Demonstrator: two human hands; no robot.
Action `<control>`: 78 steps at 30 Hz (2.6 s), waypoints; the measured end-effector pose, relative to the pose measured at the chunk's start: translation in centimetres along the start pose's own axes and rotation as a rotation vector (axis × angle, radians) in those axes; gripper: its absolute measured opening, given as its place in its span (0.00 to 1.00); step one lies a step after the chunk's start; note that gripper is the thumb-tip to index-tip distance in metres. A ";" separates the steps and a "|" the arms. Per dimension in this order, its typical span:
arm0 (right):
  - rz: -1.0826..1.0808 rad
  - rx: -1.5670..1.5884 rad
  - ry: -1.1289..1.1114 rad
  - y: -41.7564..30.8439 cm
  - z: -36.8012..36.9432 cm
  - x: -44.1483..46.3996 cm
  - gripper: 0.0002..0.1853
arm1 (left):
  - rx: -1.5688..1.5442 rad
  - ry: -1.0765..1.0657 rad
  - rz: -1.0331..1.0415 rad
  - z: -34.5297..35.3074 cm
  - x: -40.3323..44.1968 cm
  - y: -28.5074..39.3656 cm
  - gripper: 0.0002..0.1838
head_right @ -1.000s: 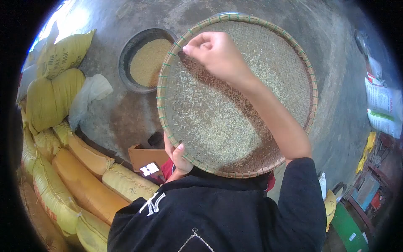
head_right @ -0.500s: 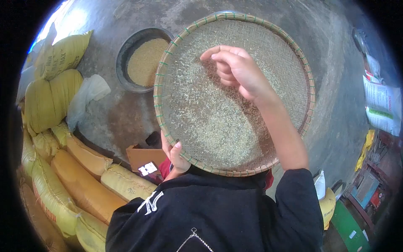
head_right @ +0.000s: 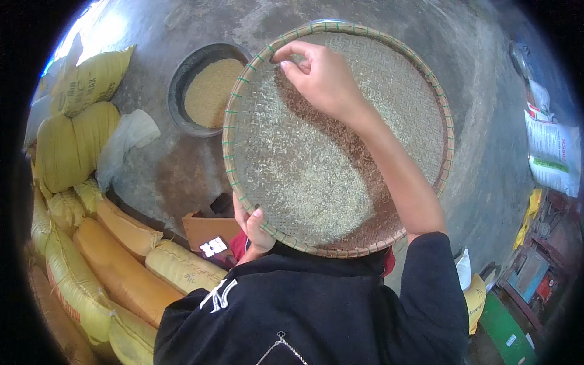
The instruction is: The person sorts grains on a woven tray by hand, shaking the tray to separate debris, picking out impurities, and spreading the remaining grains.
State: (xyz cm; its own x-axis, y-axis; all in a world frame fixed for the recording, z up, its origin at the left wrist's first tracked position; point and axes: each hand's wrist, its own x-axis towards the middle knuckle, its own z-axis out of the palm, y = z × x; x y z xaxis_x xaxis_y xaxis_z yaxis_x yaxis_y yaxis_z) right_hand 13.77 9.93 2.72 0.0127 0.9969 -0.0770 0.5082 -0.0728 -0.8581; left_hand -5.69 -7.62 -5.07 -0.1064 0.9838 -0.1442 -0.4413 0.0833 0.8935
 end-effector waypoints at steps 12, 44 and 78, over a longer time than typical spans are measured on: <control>0.113 -0.130 -0.170 -0.3 -0.6 -1.4 0.06 | -0.023 0.002 -0.014 0.0 -0.1 0.0 0.32; 0.249 2.008 -0.353 4.3 -4.5 -9.7 0.08 | 0.003 -0.009 -0.003 0.3 0.0 -0.2 0.32; 0.659 1.121 -0.492 5.5 -4.5 -21.8 0.25 | 0.058 0.023 -0.006 0.6 -0.1 -0.4 0.42</control>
State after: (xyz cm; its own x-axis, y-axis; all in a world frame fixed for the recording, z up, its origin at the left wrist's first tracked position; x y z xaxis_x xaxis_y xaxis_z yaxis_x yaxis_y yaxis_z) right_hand 20.15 -12.04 2.01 -0.4428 0.6751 -0.5901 -0.4299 -0.7374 -0.5210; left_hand -4.94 -7.64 -5.18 -0.1246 0.9794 -0.1589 -0.3898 0.0990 0.9155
